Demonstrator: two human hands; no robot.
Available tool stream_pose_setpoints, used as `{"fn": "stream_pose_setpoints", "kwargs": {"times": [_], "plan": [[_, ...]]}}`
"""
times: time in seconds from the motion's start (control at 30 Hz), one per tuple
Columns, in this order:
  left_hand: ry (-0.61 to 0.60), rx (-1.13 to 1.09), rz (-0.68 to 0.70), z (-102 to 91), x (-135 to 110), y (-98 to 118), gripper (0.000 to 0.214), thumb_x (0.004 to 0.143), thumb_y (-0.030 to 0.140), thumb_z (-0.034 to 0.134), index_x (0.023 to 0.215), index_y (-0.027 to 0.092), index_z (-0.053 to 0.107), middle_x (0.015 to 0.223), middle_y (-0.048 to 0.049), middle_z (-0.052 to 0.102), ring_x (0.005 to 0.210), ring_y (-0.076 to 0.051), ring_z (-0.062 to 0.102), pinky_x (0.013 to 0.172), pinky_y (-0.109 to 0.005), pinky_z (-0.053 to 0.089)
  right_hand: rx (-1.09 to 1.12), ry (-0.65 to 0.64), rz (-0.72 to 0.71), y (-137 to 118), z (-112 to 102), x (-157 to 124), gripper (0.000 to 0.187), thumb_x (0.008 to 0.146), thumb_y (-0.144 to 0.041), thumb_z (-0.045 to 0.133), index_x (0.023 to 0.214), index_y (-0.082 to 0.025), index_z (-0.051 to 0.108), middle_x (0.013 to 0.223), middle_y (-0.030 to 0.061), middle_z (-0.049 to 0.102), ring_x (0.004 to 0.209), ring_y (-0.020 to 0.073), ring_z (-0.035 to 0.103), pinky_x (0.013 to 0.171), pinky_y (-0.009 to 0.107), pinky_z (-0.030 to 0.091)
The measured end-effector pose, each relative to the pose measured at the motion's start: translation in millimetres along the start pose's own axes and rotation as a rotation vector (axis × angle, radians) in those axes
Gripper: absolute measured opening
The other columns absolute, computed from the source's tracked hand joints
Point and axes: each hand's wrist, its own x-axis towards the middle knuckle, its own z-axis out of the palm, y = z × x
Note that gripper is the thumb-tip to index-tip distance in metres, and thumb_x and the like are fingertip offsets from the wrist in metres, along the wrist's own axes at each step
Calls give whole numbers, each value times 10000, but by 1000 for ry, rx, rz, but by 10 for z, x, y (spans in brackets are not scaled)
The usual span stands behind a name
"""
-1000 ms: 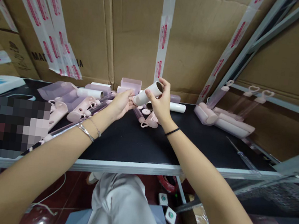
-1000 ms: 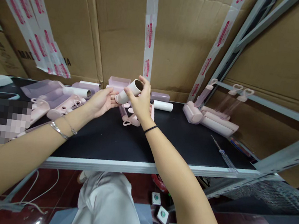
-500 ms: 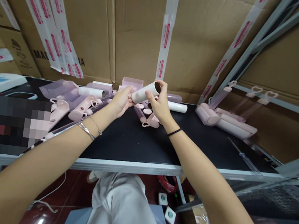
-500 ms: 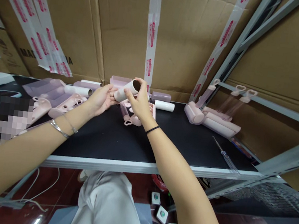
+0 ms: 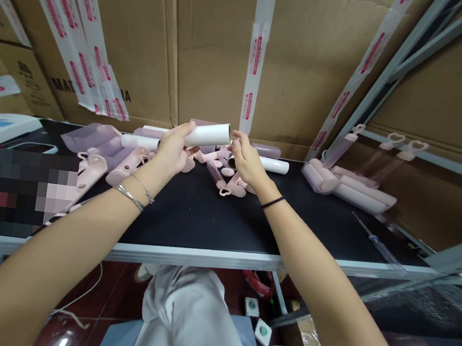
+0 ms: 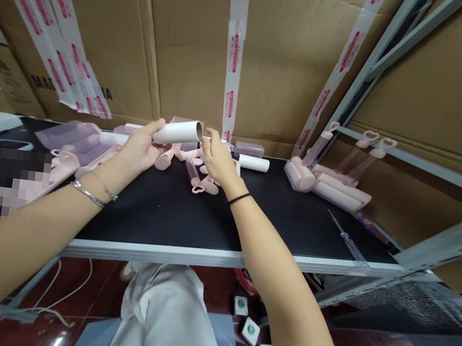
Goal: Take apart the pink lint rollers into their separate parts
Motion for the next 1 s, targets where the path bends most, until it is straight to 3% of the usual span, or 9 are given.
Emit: {"fn": "stream_pose_setpoints", "kwargs": {"times": [0.13, 0.23, 0.4, 0.57, 0.7, 0.77, 0.83, 0.93, 1.0], "plan": [[92, -55, -24, 3, 57, 14, 146, 744, 237, 702, 759, 190, 564, 733, -11, 619, 743, -148, 623, 573, -213, 471, -352, -269, 58, 38, 80, 4, 343, 938, -243, 374, 1143, -114, 617, 1144, 178, 678, 1064, 289, 632, 890, 369, 471], [98, -42, 5, 16, 42, -6, 150, 736, 234, 711, 763, 187, 571, 734, -9, 621, 755, -156, 632, 580, -220, 478, -491, -347, 48, 48, 154, 11, 357, 906, -265, 444, 1167, -97, 620, 1194, 209, 650, 1074, 317, 631, 886, 375, 465], [34, -34, 29, 22, 13, -17, 176, 724, 267, 734, 777, 188, 585, 760, -13, 632, 768, -168, 636, 575, -238, 480, -529, -459, 85, 26, 161, 41, 354, 913, -267, 429, 1143, -125, 658, 1164, 191, 677, 1087, 323, 630, 885, 391, 455], [12, -45, 33, 20, -4, -9, 178, 724, 280, 735, 780, 195, 588, 765, -17, 644, 771, -167, 635, 531, -223, 459, -440, -477, 120, 45, 141, 60, 286, 824, -189, 553, 1079, -185, 682, 1105, 105, 707, 941, 249, 661, 764, 305, 468], [11, -42, 42, 23, -10, -6, 195, 711, 288, 742, 781, 204, 581, 747, -14, 641, 753, -165, 637, 509, -212, 443, -308, -412, 115, 76, 140, 37, 160, 750, -139, 622, 895, -166, 685, 907, 86, 712, 794, 222, 638, 695, 300, 448], [8, -48, 26, 22, -2, 2, 194, 715, 289, 740, 775, 207, 575, 735, -16, 639, 737, -163, 635, 495, -210, 431, -288, -345, 107, 101, 112, 33, 139, 783, -178, 597, 906, -173, 663, 866, 75, 695, 778, 216, 625, 704, 315, 450], [8, -63, 9, 20, 11, 9, 180, 730, 287, 725, 770, 206, 569, 720, -13, 632, 711, -156, 629, 490, -211, 427, -182, -159, 89, 132, 62, 51, 141, 836, -236, 553, 941, -181, 630, 889, 68, 683, 803, 202, 619, 738, 326, 465], [39, -84, 15, 16, 27, 3, 162, 743, 260, 705, 765, 195, 558, 694, -1, 611, 652, -134, 610, 493, -208, 429, 268, 209, 22, 170, -19, 110, 210, 861, -392, 566, 942, -198, 573, 935, 53, 673, 841, 170, 620, 776, 321, 498], [62, -87, 26, 16, 26, -8, 169, 732, 238, 706, 762, 186, 549, 675, 6, 600, 621, -122, 596, 482, -198, 418, 572, 302, -46, 173, -50, 142, 316, 821, -494, 614, 955, -215, 548, 949, 39, 669, 863, 155, 627, 794, 314, 514]]}}
